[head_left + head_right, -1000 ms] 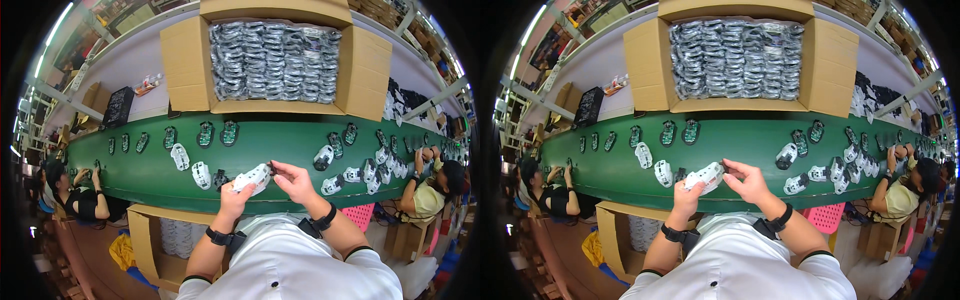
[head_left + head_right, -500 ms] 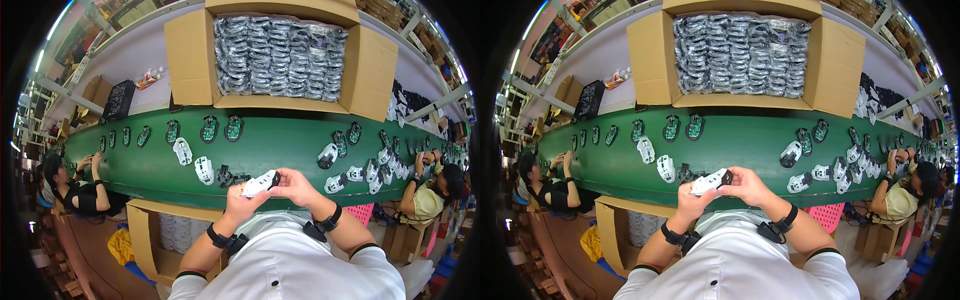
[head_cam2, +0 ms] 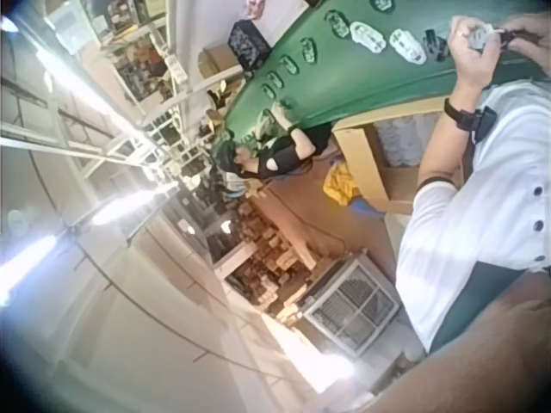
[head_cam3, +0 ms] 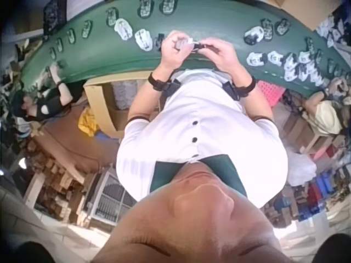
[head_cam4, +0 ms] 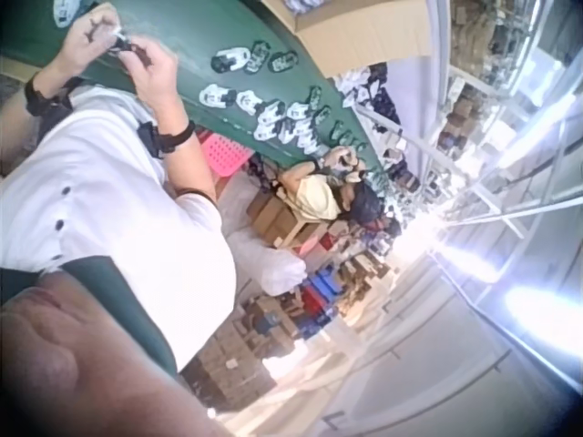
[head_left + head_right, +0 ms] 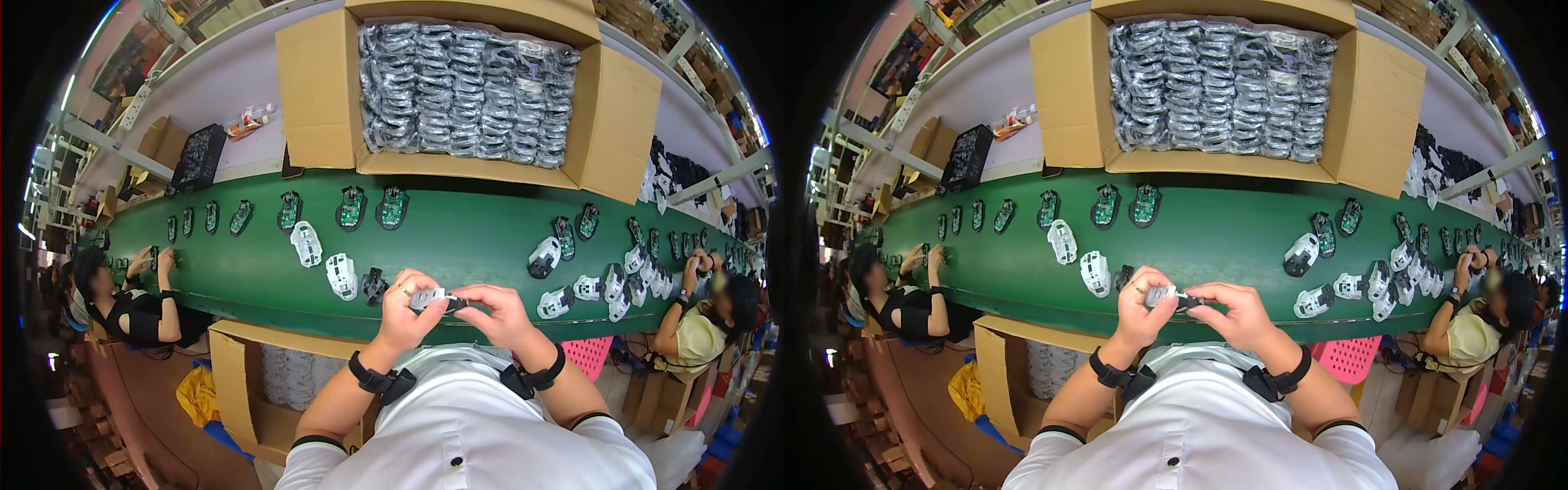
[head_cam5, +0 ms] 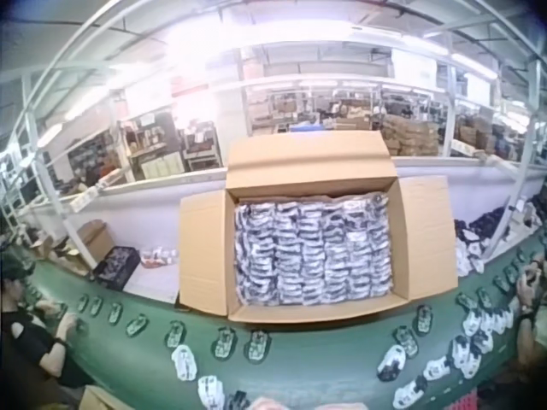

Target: The person assembles small electronic components on a green workbench. They pick up white plastic casings and black internal parts, fit them together, and place the assembled units on the table. The person also handles clear plastic bags and white foam packing material, placing them into a cardboard box.

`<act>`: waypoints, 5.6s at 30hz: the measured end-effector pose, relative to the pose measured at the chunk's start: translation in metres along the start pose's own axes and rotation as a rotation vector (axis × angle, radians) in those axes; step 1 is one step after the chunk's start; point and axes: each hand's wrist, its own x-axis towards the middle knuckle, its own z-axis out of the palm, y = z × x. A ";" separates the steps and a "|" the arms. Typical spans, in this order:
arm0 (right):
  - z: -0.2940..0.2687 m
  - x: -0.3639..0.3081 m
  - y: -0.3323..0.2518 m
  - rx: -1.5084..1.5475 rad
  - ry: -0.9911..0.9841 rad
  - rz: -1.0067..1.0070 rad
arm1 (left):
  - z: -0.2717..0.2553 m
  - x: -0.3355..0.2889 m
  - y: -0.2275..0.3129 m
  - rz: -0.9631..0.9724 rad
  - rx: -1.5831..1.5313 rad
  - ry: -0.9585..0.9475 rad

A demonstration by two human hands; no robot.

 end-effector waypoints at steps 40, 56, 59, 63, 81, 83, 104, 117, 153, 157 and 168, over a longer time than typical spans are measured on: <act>0.009 0.059 0.129 -0.874 -0.453 -0.047 | -0.047 -0.059 -0.062 -0.531 -0.479 0.391; 0.029 0.041 0.043 -0.272 -0.282 -0.244 | -0.016 -0.046 -0.019 -0.391 -0.111 0.238; 0.038 0.035 0.037 0.328 -0.195 0.240 | -0.020 -0.042 -0.013 -0.308 0.021 0.141; 0.029 0.025 0.052 0.466 -0.378 0.427 | -0.017 -0.036 0.009 -0.208 0.150 0.105; -0.027 0.039 0.085 -0.018 -0.072 0.681 | 0.022 -0.004 -0.084 -0.437 0.306 0.117; -0.080 0.036 0.119 -0.578 -0.050 0.486 | 0.004 -0.018 -0.083 -0.222 0.353 0.322; 0.103 0.076 0.130 -0.670 -0.457 -0.177 | -0.098 -0.447 -0.317 -1.780 0.842 0.144; 0.009 0.020 0.164 -0.783 0.194 0.287 | -0.169 -0.199 -0.077 -0.440 0.703 1.189; 0.031 0.047 0.049 0.410 -0.308 0.319 | -0.023 -0.021 -0.026 -0.292 -0.121 0.026; 0.024 0.054 0.044 0.432 -0.368 0.487 | -0.016 -0.014 -0.007 -0.266 -0.021 0.075; 0.022 0.030 0.065 0.405 -0.131 0.644 | -0.007 -0.014 -0.063 -0.649 -0.314 0.123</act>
